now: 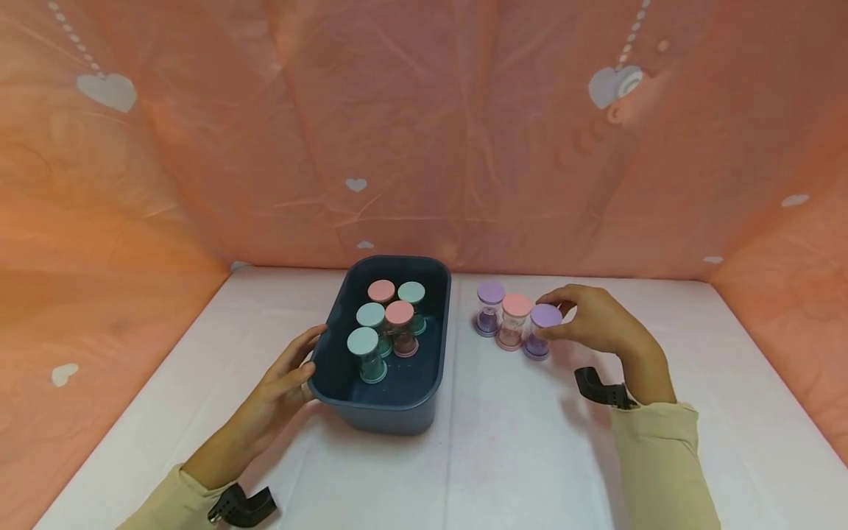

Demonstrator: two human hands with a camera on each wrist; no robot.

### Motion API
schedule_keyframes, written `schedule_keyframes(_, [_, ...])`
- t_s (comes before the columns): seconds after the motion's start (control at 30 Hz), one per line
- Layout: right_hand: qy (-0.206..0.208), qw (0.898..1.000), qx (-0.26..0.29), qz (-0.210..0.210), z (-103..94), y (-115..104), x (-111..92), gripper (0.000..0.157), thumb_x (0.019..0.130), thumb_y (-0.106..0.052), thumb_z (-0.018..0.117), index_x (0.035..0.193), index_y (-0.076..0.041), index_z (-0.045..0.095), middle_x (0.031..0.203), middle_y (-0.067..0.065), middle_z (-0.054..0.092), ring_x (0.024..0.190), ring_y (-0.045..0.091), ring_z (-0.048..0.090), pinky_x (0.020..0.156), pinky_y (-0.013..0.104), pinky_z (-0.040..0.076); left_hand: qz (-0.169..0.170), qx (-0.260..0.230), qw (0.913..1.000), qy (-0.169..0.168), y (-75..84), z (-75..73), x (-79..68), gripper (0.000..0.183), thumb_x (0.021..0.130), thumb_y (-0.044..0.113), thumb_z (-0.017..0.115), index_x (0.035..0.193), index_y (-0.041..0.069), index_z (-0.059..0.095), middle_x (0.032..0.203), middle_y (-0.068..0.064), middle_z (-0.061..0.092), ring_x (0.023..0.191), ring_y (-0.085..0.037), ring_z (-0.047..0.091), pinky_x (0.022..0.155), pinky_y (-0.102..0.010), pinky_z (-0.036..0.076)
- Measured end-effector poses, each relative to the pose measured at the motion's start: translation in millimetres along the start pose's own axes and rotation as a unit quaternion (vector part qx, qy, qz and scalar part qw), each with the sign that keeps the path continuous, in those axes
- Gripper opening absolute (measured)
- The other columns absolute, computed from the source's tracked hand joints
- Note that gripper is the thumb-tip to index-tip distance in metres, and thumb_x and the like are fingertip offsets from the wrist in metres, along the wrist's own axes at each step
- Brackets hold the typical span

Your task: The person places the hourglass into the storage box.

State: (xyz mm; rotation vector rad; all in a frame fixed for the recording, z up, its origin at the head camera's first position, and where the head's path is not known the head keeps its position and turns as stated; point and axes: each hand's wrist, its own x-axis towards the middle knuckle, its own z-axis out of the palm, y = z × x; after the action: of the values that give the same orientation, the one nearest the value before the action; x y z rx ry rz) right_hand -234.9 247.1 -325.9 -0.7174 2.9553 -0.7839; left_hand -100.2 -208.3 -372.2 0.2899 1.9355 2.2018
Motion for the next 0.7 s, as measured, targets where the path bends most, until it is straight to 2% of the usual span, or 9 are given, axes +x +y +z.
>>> schedule_keyframes(0.27, [-0.022, 1.0, 0.009, 0.011, 0.9, 1.8, -1.1, 0.053, 0.079, -0.043, 0.082, 0.123, -0.016, 0.069, 0.107, 0.001, 0.071, 0.098, 0.016, 0.06, 0.081, 0.028, 0.048, 0.005, -0.003, 1.0, -0.003, -2.0, 0.0, 0.5, 0.053, 0.105, 0.019, 0.044, 0.155, 0.021, 0.027, 0.154, -0.009, 0.022, 0.122, -0.029, 0.045, 0.091, -0.04, 0.05])
schedule_keyframes(0.57, [-0.014, 1.0, 0.006, 0.006, -0.2, 2.9, -2.3, 0.051, 0.078, -0.044, 0.083, 0.12, -0.017, 0.071, 0.101, -0.003, 0.07, 0.091, 0.002, 0.057, 0.085, 0.033, 0.049, -0.004, -0.004, 1.0, 0.003, -1.6, 0.5, -0.6, 0.053, 0.105, 0.021, 0.044, 0.155, 0.021, 0.027, 0.153, -0.006, 0.022, 0.123, -0.033, 0.043, 0.094, -0.044, 0.047])
schedule_keyframes(0.7, [-0.007, 1.0, 0.004, 0.013, -4.0, 1.1, -4.4, 0.051, 0.078, -0.048, 0.082, 0.12, -0.021, 0.071, 0.101, -0.004, 0.07, 0.09, 0.0, 0.057, 0.084, 0.028, 0.047, -0.002, 0.0, 1.0, 0.001, -0.6, 0.7, 0.4, 0.053, 0.105, 0.021, 0.044, 0.155, 0.021, 0.027, 0.153, -0.005, 0.024, 0.123, -0.032, 0.044, 0.093, -0.043, 0.048])
